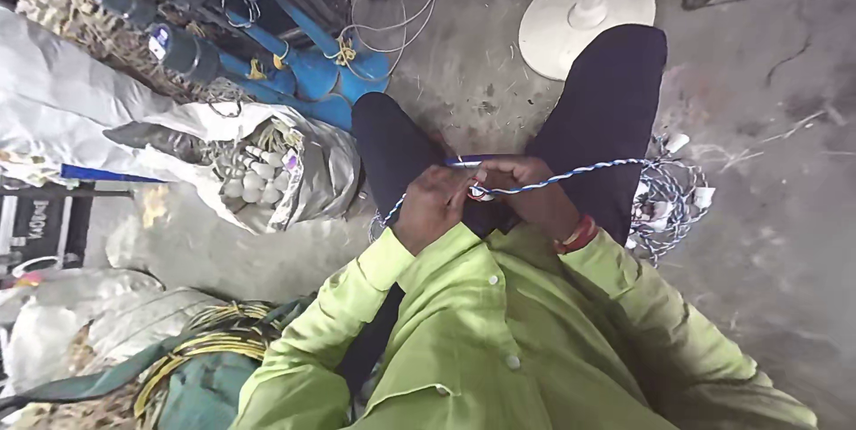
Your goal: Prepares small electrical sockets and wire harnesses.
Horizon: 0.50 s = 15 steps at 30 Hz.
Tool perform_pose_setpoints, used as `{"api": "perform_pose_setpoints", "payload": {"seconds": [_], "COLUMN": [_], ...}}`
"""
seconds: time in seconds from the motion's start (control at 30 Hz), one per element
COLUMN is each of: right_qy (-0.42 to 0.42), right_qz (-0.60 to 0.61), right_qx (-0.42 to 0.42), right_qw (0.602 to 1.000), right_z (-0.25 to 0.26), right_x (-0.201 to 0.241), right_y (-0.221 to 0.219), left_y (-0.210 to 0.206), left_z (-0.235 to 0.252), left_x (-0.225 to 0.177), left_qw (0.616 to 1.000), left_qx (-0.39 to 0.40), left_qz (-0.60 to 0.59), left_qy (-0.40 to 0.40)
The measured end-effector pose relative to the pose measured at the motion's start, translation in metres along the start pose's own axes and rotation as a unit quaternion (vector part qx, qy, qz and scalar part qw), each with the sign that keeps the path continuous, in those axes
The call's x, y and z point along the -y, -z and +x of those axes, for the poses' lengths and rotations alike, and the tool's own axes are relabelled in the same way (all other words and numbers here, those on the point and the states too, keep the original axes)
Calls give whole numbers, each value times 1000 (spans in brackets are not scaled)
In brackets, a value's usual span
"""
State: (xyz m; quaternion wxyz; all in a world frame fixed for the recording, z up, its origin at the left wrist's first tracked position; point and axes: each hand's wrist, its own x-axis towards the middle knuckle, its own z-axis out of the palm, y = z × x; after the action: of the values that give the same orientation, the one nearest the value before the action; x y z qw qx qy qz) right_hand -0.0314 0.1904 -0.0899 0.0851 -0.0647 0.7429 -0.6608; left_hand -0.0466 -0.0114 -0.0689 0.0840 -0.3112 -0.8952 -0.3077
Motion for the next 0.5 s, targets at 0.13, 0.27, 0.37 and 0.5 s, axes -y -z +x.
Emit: {"api": "perform_pose_setpoints", "payload": {"seconds": [0.13, 0.27, 0.37, 0.5], "right_qy": [18, 10, -6, 6], "right_qz": [-19, 41, 56, -13], "right_qx": [7, 21, 43, 7], "right_qw": [1000, 999, 998, 1000], "right_z": [-2, -3, -3, -1], "right_x": [2, 4, 4, -2], "right_y": [1, 5, 8, -1], "left_y": [7, 10, 6, 6], "left_z": [1, 2, 4, 9], "left_x": [-1, -4, 1, 2], "left_qw": [1000, 999, 998, 998], "left_qx": [10, 9, 1, 18], "left_qz": [-10, -36, -52, -48], "left_qy": [16, 33, 34, 29]}}
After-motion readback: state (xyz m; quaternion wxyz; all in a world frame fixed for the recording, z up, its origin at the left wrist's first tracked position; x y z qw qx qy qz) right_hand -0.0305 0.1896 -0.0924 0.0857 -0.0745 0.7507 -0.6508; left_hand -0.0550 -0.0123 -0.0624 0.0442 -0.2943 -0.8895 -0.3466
